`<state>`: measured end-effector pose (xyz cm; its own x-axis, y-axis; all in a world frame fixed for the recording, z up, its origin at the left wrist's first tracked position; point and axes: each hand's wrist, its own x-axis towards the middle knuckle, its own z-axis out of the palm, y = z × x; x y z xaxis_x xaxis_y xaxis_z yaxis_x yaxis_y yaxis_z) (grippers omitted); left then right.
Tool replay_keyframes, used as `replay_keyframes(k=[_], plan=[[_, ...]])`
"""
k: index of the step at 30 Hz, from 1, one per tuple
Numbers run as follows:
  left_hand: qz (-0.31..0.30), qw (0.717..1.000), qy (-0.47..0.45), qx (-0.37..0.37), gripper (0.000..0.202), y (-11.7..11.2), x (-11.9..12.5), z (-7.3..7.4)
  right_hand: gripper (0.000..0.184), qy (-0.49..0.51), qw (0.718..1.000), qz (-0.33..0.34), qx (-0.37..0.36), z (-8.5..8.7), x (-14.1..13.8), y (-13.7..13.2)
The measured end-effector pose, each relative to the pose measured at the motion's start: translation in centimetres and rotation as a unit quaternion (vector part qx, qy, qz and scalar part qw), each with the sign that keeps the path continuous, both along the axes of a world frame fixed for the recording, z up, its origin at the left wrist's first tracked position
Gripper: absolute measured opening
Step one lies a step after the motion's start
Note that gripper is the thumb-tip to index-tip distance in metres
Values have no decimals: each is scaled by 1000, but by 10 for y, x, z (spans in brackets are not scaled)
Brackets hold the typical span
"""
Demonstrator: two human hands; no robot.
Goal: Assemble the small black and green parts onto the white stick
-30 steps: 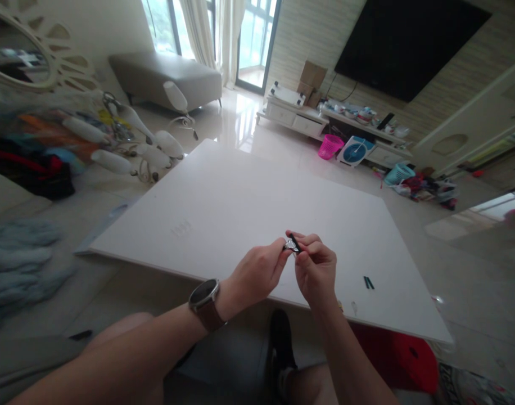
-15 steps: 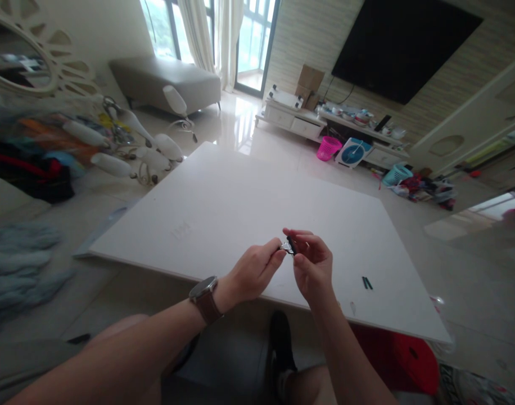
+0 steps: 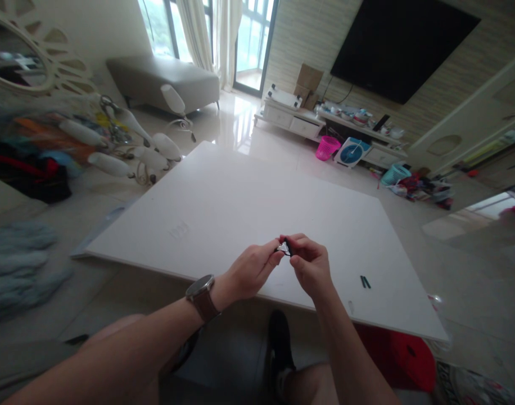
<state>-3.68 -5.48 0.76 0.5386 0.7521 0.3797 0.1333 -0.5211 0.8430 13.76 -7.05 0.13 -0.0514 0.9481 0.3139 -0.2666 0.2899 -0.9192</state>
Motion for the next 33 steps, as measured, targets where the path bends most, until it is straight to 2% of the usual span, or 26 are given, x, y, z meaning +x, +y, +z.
replay_keyframes(k=[5, 11, 14, 17, 21, 24, 28, 30, 33], plan=[[-2, 1000, 9, -5, 30, 2, 0, 1, 29, -4, 1000, -18, -2, 0, -2, -2], [2, 1000, 0, -27, 28, 2, -2, 2, 40, 18, 998, -37, -41, 2, -7, -4], [-12, 998, -28, -59, 29, 0, -2, 4, 45, 22, 998, -35, -47, 5, -8, -4], [-31, 987, -85, -133, 34, -2, 0, 7, 42, 23, 998, -30, -55, 5, -9, -4], [-46, 957, -162, -235, 40, -3, 6, 10, 24, 34, 997, -55, -46, 2, -9, -2], [-45, 931, -199, -303, 44, -1, 10, 8, 24, 14, 998, -57, -23, 2, -8, 0], [-63, 867, -242, -431, 45, 4, 15, 0, 26, -42, 995, -90, -14, 4, -9, 1], [-79, 840, -263, -468, 44, 6, 17, -3, 21, -60, 992, -112, -13, 6, -11, 1], [-105, 817, -273, -497, 43, 6, 18, -7, 15, -87, 986, -139, -14, 6, -12, 2]])
